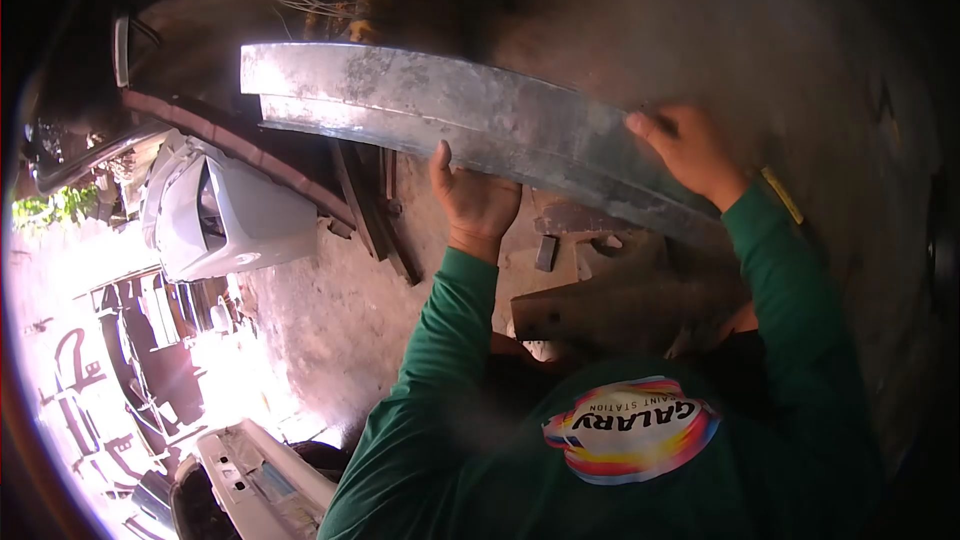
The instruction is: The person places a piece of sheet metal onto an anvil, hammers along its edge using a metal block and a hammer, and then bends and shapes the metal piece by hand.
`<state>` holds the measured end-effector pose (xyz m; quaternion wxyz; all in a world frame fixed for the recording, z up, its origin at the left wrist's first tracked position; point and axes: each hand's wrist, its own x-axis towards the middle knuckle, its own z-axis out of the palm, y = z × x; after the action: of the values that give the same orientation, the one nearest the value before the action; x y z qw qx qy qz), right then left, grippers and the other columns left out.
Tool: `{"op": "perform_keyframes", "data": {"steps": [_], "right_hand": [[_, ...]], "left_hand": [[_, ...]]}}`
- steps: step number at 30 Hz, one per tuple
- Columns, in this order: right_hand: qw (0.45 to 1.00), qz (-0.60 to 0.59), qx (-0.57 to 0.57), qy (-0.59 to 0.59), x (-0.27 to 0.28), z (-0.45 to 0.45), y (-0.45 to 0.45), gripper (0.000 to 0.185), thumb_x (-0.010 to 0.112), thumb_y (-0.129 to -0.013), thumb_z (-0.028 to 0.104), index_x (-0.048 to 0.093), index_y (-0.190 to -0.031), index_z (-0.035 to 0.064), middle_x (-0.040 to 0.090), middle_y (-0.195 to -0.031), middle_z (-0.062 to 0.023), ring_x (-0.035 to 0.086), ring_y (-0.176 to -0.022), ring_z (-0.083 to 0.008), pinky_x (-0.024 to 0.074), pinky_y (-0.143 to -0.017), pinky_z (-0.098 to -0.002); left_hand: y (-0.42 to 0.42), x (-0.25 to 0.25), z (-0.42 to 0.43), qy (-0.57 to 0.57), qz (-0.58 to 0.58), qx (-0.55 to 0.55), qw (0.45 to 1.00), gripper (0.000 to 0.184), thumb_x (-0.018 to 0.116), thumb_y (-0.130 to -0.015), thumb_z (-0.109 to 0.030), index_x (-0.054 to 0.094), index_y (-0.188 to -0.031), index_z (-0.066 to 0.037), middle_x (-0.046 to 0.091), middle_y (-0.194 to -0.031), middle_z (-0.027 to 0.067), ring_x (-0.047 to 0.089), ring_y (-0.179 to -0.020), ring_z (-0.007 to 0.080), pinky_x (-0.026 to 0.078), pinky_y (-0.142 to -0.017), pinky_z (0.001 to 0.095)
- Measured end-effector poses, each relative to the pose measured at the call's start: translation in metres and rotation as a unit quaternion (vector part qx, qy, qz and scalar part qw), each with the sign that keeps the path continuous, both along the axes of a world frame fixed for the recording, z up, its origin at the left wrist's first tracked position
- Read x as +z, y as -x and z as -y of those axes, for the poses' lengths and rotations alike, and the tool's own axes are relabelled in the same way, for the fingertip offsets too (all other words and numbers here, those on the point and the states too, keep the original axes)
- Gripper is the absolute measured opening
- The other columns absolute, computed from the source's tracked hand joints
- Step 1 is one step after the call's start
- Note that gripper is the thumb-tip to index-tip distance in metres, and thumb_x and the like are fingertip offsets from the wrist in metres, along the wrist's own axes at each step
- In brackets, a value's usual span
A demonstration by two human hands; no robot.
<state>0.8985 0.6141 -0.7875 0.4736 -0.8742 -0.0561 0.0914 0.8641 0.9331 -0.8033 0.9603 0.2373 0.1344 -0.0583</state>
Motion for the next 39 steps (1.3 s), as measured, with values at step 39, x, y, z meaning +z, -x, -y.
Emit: {"op": "perform_keyframes", "data": {"steps": [39], "right_hand": [[0.937,-0.158,0.222,-0.217,0.019,-0.048,0.037,0.055,0.074,-0.108,0.046,0.073,-0.135,-0.0022,0.081,-0.116,-0.0117,0.072,-0.105,-0.0194,0.056,-0.098,-0.037]], "left_hand": [[-0.006,0.04,-0.032,-0.011,0.063,0.012,0.998,0.112,0.055,-0.087,-0.098,0.051,-0.166,-0.018,0.056,-0.163,0.0106,0.052,-0.147,0.0407,0.042,-0.123,0.0657]]}}
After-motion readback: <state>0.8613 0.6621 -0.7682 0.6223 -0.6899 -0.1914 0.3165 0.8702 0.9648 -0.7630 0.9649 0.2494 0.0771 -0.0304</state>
